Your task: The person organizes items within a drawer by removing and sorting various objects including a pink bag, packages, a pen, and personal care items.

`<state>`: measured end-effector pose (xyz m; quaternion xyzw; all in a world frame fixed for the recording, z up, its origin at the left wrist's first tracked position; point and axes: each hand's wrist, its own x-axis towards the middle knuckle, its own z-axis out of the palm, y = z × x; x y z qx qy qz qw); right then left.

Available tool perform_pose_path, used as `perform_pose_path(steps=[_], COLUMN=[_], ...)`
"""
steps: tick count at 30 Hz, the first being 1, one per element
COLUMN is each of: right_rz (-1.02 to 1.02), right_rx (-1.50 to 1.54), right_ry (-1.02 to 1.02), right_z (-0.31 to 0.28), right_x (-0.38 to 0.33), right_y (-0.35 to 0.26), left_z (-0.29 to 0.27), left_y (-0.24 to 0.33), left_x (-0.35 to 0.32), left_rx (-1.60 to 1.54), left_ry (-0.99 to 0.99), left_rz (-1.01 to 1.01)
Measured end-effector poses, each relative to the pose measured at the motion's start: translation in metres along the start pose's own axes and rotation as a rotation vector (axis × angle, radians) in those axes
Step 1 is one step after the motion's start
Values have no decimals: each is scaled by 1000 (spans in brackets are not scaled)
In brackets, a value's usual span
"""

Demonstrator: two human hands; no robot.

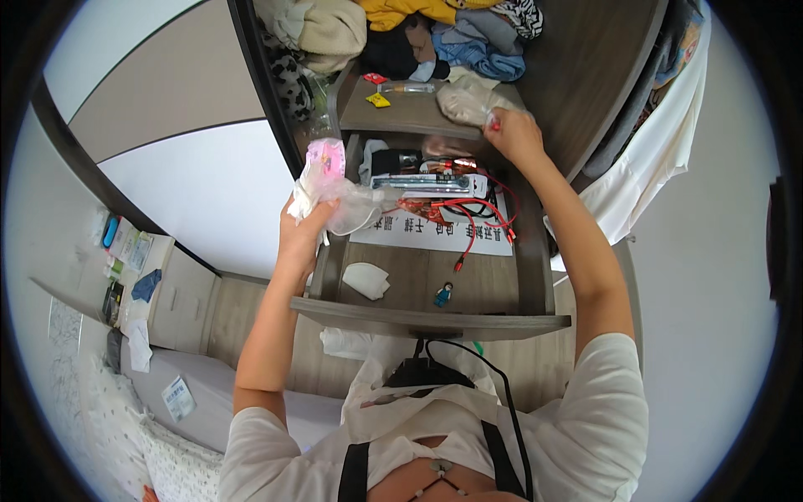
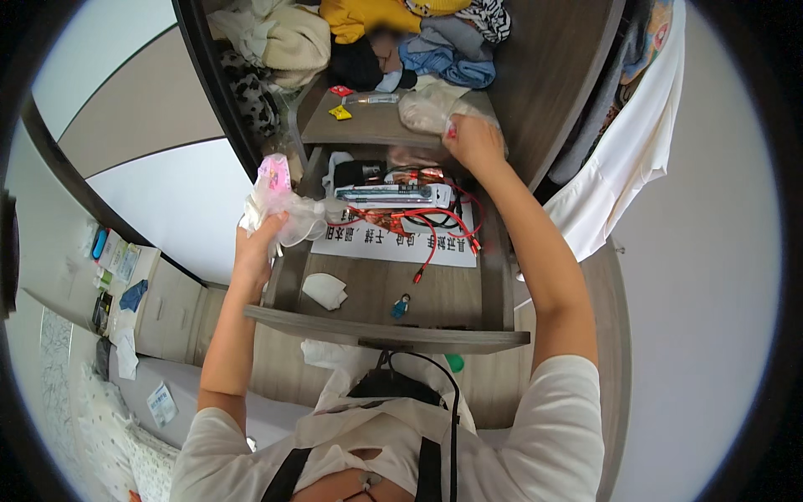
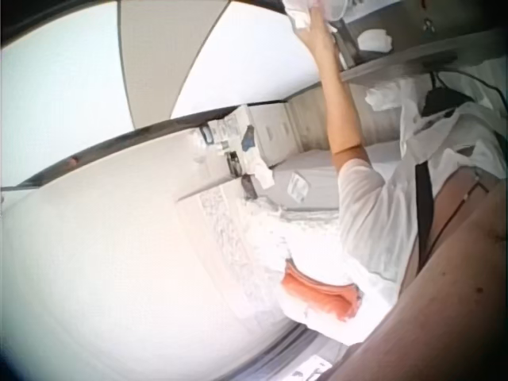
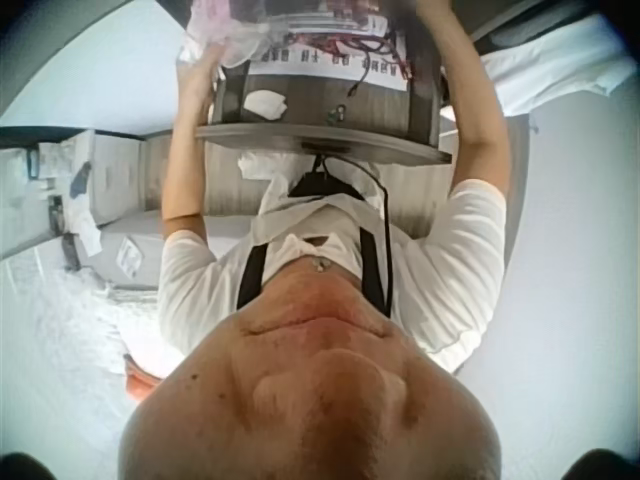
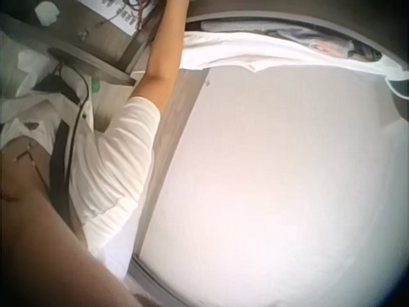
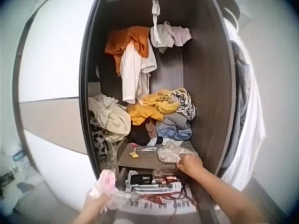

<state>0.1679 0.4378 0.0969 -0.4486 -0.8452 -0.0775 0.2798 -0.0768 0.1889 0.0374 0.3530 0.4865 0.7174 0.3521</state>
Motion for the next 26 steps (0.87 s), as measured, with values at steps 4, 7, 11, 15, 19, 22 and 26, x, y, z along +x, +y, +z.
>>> perform_pose_path(steps=[4, 7, 11, 15, 19, 22, 26], right_rz=[-45, -35, -2, 27, 86, 30, -19], right_rx=[253, 488, 706, 593, 394, 26, -198], right_ry=[-7, -187, -363, -323, -97, -127, -695], right_z=[-26, -41, -52, -52, -52, -53, -62], right_x=[-26, -49, -72, -74, -73, -86, -103], right_y=[-11, -6, -12, -14, -7, -7, -18], left_z=[-4, -7, -14, -12, -17, -21, -20], left_y=[4, 8, 10, 11, 12, 10, 12], left_x=[-8, -14, -21, -25, -28, -29, -33], left_rx=[-49, -46, -26, -6, -16, -3, 19], left_ry=[20, 32, 22, -1, -10, 22, 47], left_rz=[-22, -64, -89, -68, -61, -46, -68])
